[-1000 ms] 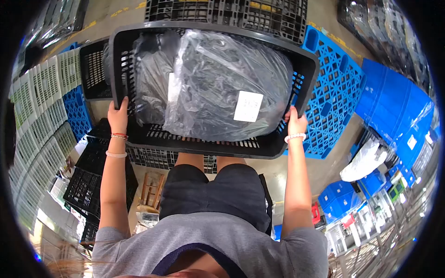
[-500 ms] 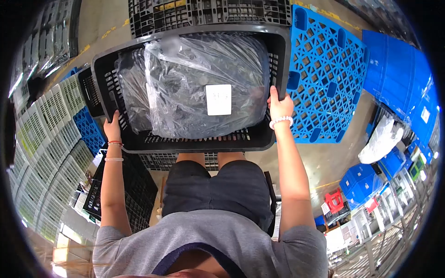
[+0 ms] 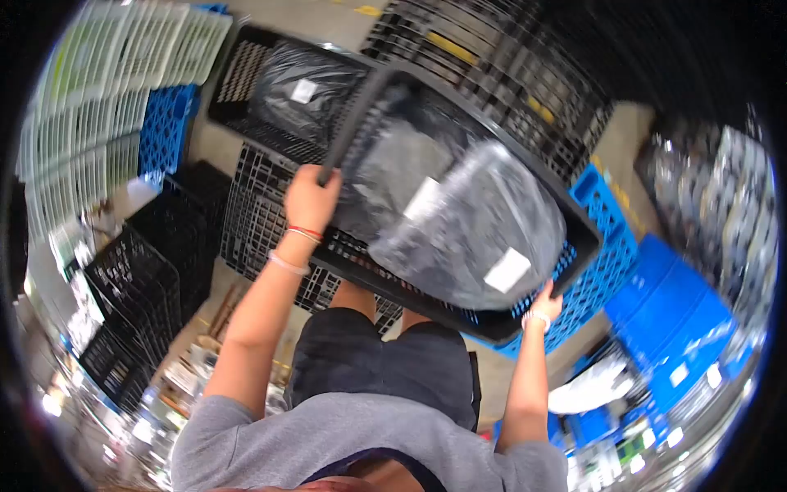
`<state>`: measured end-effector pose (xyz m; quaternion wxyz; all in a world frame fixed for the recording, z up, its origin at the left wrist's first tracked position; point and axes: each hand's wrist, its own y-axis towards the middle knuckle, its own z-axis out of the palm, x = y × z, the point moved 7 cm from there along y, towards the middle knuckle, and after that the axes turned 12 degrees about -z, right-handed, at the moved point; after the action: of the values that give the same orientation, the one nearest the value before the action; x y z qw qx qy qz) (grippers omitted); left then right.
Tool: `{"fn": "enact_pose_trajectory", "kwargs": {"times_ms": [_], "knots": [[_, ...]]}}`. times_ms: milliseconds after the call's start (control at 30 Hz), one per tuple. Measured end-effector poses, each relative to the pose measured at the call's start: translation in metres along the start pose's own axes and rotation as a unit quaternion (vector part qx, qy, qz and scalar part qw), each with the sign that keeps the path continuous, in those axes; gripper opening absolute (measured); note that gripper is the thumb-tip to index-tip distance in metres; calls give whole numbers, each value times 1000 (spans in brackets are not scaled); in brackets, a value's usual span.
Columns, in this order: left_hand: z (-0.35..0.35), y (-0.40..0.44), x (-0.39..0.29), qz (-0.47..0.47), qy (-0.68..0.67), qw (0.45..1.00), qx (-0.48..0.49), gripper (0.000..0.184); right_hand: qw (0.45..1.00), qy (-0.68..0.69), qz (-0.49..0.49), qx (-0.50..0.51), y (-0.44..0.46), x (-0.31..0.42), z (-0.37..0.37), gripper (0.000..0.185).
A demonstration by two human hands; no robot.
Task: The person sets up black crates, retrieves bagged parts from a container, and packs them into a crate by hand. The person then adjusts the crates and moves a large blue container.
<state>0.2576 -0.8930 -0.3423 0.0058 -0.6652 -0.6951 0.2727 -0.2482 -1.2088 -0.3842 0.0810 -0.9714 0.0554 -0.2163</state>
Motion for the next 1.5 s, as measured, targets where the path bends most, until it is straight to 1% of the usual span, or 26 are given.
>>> {"fn": "enact_pose_trajectory", "kwargs": {"times_ms": [33,67,100,167,267,300,333,400,500,567,633,700,767,900,967,1033,1100,1133,1167,1233,1300,1333,1367,1433,1467,1500], "knots": [[-4,0,-4,8,-16,1000,6,27,1000,-10,25,3,-5,15,-3,33],[-1,3,-2,36,-21,999,9,25,999,40,12,11,1,7,2,29],[0,5,0,15,-32,999,30,23,996,83,4,20,10,-4,6,25],[-3,6,-1,15,-61,996,58,21,997,67,15,24,7,9,3,22],[-2,8,3,14,-72,994,85,24,997,60,28,34,19,-7,4,26],[-2,9,4,15,-71,993,95,25,996,59,62,32,17,-6,5,28],[-1,9,4,16,-73,992,100,24,996,65,51,38,21,-3,6,27],[-3,9,7,20,-93,992,83,23,996,68,43,44,22,0,8,27],[-4,7,3,24,-92,992,83,22,997,71,-1,20,13,25,3,25],[3,12,-6,32,-78,994,73,20,991,132,34,11,4,30,6,24],[2,18,-24,50,-68,996,36,20,997,70,29,-30,10,34,1,25],[2,23,-33,51,-63,997,13,20,997,65,26,-26,33,11,4,26],[5,18,-29,44,-46,998,11,22,994,102,26,-1,32,16,7,28],[9,10,-15,28,-47,998,14,30,998,62,29,-4,28,22,4,33],[15,11,-13,9,-22,1000,16,35,997,71,27,-25,27,22,1,33],[17,11,-13,18,14,1000,-2,37,997,61,34,-13,29,17,4,36],[21,14,-11,7,13,1000,16,35,998,55,32,0,24,28,1,39],[20,13,-13,10,29,1000,4,36,998,60,34,5,22,30,2,40],[19,12,-15,17,12,1000,-2,36,997,66,35,10,22,31,1,40],[21,12,-13,-11,23,1000,18,35,993,96,48,38,23,31,5,38],[12,4,-30,157,26,983,-89,38,991,126,18,34,23,35,2,39],[-1,-18,-53,244,100,943,-205,45,990,132,14,46,25,28,2,41],[-7,-41,-70,289,77,920,-255,42,985,153,-76,-27,23,34,-6,45],[-2,-85,-110,385,12,901,-199,38,971,189,-133,-61,18,31,-13,46],[14,-96,-124,392,-18,916,-86,37,964,227,-119,-64,8,41,-23,42],[34,-102,-134,388,-12,921,-34,37,961,133,-216,-112,-1,52,-34,34]]}}
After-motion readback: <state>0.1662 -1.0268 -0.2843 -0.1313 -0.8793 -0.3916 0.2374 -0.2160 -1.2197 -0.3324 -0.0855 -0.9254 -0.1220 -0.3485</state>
